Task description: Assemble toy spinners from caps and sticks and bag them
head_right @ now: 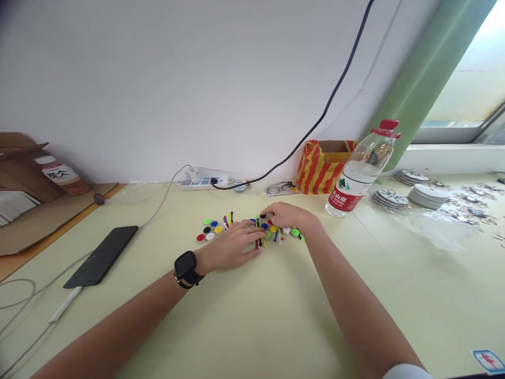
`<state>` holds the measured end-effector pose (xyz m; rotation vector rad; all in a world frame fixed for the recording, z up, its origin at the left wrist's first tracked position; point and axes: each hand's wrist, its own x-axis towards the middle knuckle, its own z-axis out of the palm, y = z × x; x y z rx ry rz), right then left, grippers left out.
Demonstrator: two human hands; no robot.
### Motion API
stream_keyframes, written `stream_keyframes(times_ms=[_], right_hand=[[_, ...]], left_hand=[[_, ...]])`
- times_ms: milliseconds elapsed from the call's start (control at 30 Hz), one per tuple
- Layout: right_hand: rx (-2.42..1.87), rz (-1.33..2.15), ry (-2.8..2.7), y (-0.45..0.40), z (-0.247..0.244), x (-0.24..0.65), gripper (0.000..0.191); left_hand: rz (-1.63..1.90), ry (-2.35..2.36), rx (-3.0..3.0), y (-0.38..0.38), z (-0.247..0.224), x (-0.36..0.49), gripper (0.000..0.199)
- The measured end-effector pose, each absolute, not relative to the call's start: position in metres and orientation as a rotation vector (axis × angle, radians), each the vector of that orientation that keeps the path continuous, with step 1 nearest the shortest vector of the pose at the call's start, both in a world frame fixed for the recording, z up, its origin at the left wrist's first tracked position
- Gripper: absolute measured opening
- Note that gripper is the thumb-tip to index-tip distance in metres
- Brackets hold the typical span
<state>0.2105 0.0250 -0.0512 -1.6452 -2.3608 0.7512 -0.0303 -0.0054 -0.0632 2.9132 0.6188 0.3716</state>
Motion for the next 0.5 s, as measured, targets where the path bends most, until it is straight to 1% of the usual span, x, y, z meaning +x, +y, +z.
stream_keyframes(times_ms=[100, 267, 433, 500], right_hand=[[-1.584, 0.763, -2.373, 0.026, -0.048, 0.217, 0.048], [-1.684, 0.556, -2.224, 0.031, -0.052, 0.234, 0.046], [-1.7, 0.492, -2.215, 0.036, -0.07, 0.236, 0.053], [-1.679, 0.503, -2.235, 0.036, -0.076, 0.233, 0.053]], left_hand=[[0.363, 0.603, 2.903, -0.006, -0.062, -0.03, 0.032], [0.352, 0.602, 2.897, -0.006, -0.061, -0.031, 0.032], [0.337, 0.611, 2.9, -0.006, -0.061, -0.031, 0.032], [0.334, 0.611, 2.901, -0.006, -0.061, -0.031, 0.031]])
